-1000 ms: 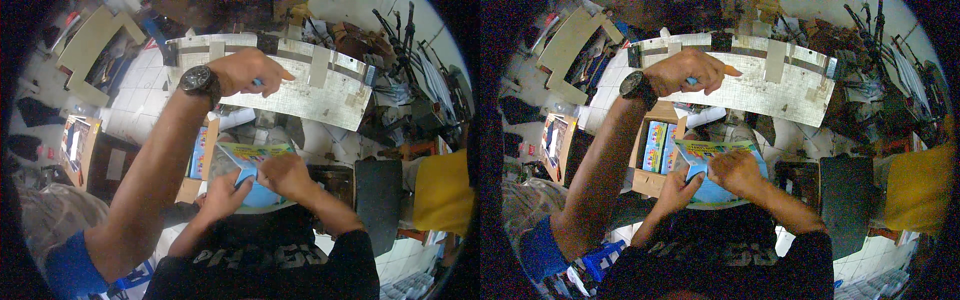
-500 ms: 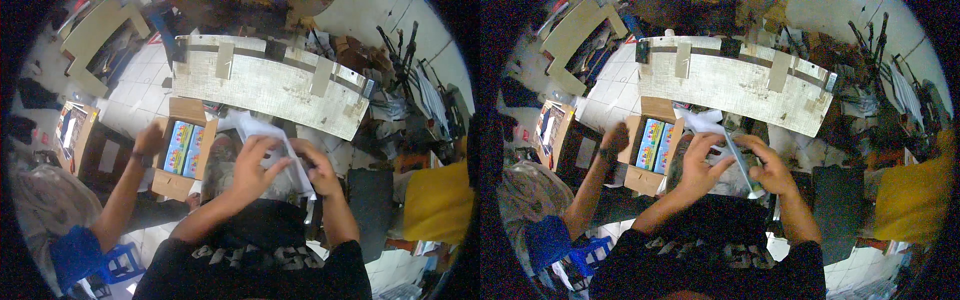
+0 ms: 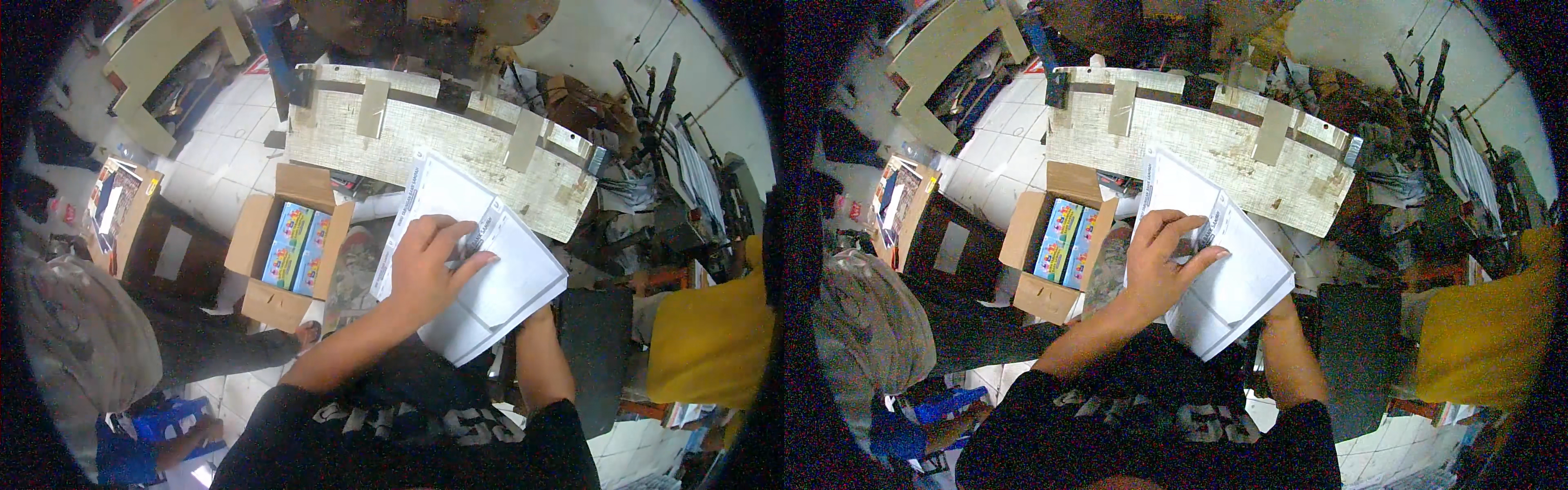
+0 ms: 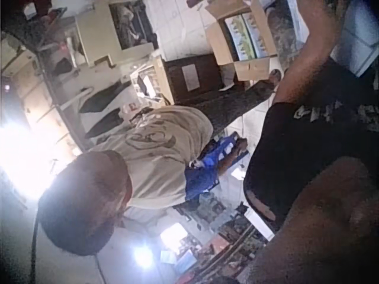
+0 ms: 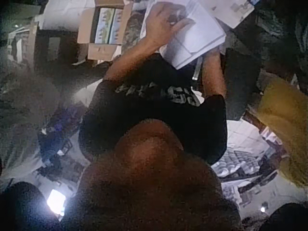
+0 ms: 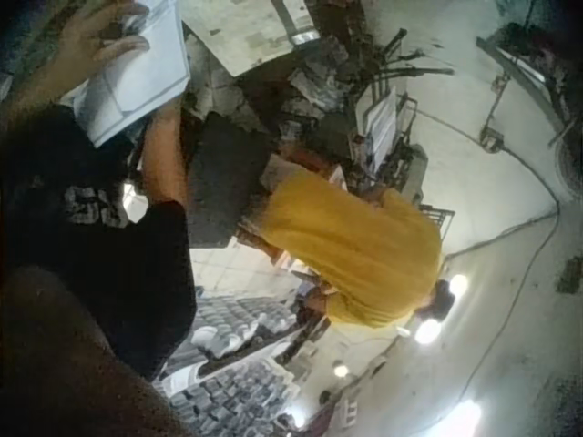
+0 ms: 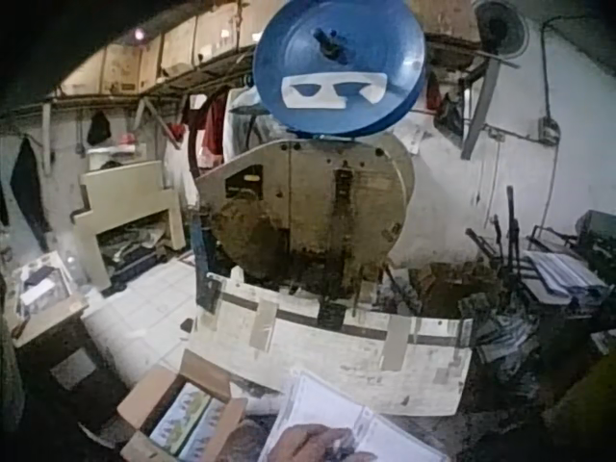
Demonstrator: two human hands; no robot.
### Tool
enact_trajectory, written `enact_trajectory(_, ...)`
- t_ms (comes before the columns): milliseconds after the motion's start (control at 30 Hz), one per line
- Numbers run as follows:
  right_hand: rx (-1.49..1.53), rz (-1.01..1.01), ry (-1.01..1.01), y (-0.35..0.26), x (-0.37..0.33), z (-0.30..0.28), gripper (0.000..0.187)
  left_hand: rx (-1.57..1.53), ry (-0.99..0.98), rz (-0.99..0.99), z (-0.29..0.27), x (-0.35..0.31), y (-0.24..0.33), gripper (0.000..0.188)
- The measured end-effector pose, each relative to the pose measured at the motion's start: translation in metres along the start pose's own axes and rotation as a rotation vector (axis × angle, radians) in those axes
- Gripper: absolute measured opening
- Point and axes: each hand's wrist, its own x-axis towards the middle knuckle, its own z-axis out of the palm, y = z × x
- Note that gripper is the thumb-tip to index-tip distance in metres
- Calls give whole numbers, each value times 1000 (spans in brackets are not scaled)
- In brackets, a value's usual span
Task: The person flips through printed booklet covers and sheets with a coworker, turns on a wall switch, and folds and aligns paper pages on a machine table by hand.
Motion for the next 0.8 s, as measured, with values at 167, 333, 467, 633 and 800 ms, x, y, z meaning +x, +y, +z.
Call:
enact_trajectory(167, -29, -8, 8, 2, 1, 6, 54, -7, -8, -74, -1, -3, 2, 44)
enact_trajectory(333, -129, -39, 22, -3, 3, 16, 45, -7, -57, 10, -7, -6, -7, 43)
enact_trajectory(467, -550, -178, 61, -24, 11, 45, 37, -233, -78, -170, -10, -7, -8, 33)
enact_trajectory(633, -1010, -410, 199, -35, 37, 102, 30, -81, -282, -342, -15, -47, -68, 57)
enact_trajectory(800, -1154, -478, 192, -39, 44, 105, 25, -507, -422, -438, -37, -46, -60, 63)
